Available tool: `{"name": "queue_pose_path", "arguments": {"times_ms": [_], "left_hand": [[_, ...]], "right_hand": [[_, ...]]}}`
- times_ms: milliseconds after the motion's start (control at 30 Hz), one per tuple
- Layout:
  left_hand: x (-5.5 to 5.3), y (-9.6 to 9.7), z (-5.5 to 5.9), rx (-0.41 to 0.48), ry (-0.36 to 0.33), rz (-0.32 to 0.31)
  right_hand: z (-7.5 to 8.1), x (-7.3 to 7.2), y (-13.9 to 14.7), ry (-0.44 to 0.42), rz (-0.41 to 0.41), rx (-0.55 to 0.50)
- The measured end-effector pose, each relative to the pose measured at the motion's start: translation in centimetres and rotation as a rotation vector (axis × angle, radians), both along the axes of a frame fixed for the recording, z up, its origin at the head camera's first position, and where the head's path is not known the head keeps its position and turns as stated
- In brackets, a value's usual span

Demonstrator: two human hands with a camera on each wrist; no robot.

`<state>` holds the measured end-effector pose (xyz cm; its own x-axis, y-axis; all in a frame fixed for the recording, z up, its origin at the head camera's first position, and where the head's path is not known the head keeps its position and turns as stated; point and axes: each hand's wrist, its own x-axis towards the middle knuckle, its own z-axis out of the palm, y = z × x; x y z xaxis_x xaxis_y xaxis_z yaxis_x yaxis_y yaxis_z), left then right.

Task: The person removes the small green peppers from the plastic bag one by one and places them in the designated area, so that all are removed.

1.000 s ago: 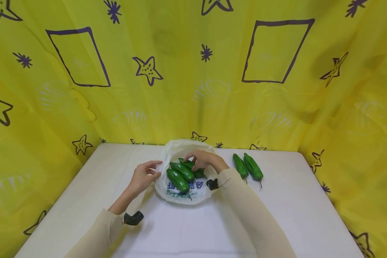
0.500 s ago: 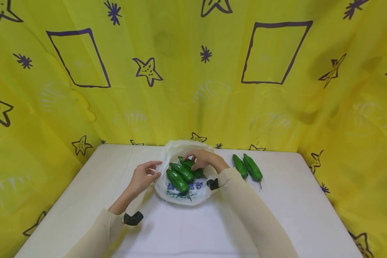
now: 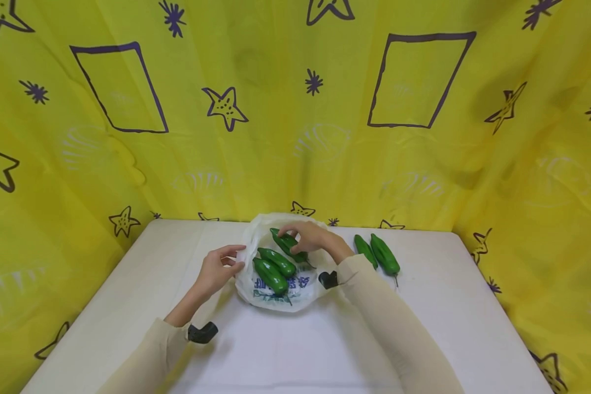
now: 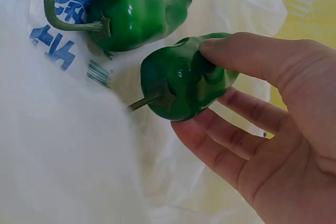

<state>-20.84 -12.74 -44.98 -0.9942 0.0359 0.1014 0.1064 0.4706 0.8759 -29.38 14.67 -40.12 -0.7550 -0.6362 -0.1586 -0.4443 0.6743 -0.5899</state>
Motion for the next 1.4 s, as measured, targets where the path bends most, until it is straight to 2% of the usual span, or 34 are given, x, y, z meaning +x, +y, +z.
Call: {"name": "queue_pose_path", "arguments": {"times_ms": [300,600,1100,1400], "left_hand": [[0.1,0.1,0.1,0.001,-0.004,0.005],[0.0,0.2,0.1,-0.005,-0.002,0.006],[-0.1,0.3,0.2,0.009,0.006,-0.002],[0.1,0.3,0.1,0.003,0.007,-0.003]], "right_hand": [[0.9,0.4,-0.1,0.034,0.01,-0.106],[2.1,1.0,0.2,0.039,-0.036,-0.191],[2.5,1.1,1.5,0.008,-0.076,-0.354],[2.6,1.4,2.1,0.006,-0.111,-0.386]]}}
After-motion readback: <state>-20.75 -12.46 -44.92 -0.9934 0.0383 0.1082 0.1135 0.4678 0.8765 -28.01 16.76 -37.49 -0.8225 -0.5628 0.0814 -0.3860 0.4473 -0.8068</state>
